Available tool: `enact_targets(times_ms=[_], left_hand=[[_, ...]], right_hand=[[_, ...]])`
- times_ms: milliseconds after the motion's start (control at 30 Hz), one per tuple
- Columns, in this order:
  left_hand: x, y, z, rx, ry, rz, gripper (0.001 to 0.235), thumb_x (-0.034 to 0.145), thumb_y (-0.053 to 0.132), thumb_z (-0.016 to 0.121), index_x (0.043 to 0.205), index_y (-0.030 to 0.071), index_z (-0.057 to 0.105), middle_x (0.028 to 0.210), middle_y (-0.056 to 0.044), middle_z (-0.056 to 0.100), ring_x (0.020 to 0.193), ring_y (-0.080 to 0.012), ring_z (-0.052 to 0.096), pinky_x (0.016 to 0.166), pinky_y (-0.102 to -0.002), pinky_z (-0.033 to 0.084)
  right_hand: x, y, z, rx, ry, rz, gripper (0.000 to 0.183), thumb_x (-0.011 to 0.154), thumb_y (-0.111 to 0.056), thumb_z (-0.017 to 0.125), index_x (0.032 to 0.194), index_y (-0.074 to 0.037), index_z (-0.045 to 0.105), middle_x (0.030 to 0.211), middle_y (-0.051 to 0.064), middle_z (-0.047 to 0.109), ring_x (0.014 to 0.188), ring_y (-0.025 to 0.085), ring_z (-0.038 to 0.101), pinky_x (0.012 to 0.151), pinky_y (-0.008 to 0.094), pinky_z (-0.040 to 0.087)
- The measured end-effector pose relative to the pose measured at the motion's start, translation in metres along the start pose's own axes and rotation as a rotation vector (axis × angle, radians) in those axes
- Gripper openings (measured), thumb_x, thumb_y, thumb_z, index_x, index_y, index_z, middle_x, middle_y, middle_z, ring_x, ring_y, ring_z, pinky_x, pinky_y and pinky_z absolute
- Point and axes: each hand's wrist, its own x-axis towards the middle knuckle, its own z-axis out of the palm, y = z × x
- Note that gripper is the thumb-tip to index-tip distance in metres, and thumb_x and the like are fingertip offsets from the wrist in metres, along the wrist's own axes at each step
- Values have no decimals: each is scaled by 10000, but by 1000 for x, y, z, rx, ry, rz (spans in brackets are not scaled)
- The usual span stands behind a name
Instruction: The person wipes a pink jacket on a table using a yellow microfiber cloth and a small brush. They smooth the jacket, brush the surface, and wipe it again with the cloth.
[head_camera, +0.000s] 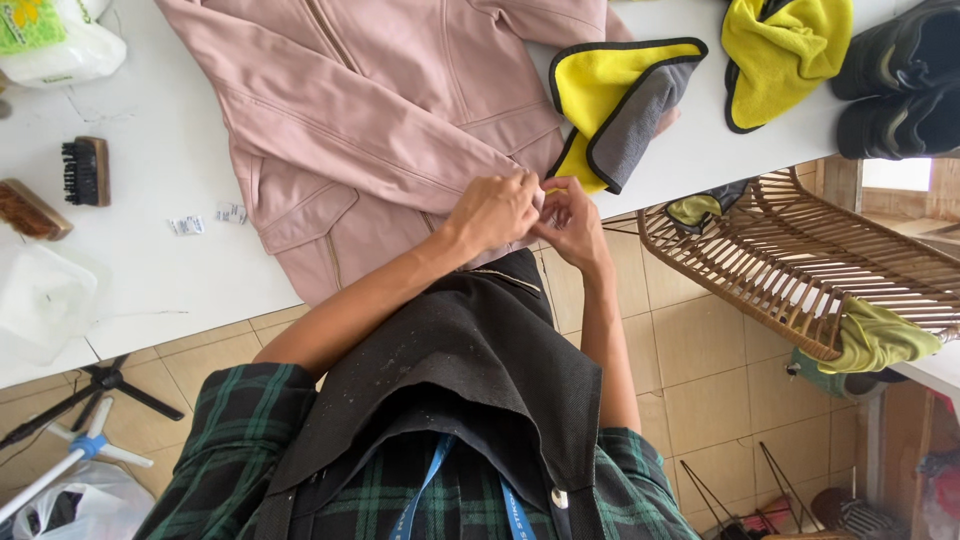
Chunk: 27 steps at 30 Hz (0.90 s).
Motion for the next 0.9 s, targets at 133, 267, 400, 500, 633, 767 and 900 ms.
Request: enact_targets(times_ms=[133,267,400,500,633,767,900], left_hand=[[-2,-16,-17,-12,4,-20,244,1042,256,489,1181,73,570,977,-223,743,812,-506,805,681,-601,643],[-5,-16,-24,-8,-13,-19,285,1034,303,509,1202,75,542,965,-238,750,831,-511,806,701,-612,649],[-6,-11,-38,-258,-104,-29,246,1028,185,643,1192,53,515,1013,-290,779,936,-560,789,781,-654,629],[-7,-15,-29,-142,-127,-58,309,983,50,671,1244,94,511,1016,-259,799,961,-523,804,823,-621,647],[-4,-22,-25,-11,-121,-111,419,921,55,737,1282,136,540,969,-197,808,932,-458,827,797,-578,662],[1,-12,-18,38,-96,-109,417,908,104,734,1294,163,586,956,-151,809,900,-427,826,769,-571,665],[-2,-12,-14,31,-150,-114,470,899,19,648,1348,142,579,994,-172,820,925,-444,828,819,-573,664]], right_hand=[[-3,-7,2,138,-36,33,438,895,-125,949,1273,-38,747,953,99,831,823,136,702,718,252,482],[3,-14,9,203,23,31,266,956,-111,919,1190,-44,811,920,69,814,808,109,674,718,235,489],[9,-20,21,55,113,-3,270,855,-162,1001,1038,-84,818,731,50,736,674,134,592,666,272,467],[5,-24,28,-142,179,26,143,927,-134,870,1067,-137,840,711,13,765,603,126,584,620,288,452],[0,-22,21,-153,284,100,143,900,-107,845,1001,-198,888,646,-46,739,545,54,545,592,206,435],[-3,-45,25,-215,217,-19,281,842,-104,784,1121,-125,809,864,134,744,763,320,703,709,423,563],[5,-38,31,-344,201,-105,199,882,-161,824,1080,-173,843,856,84,805,799,339,793,745,460,620]])
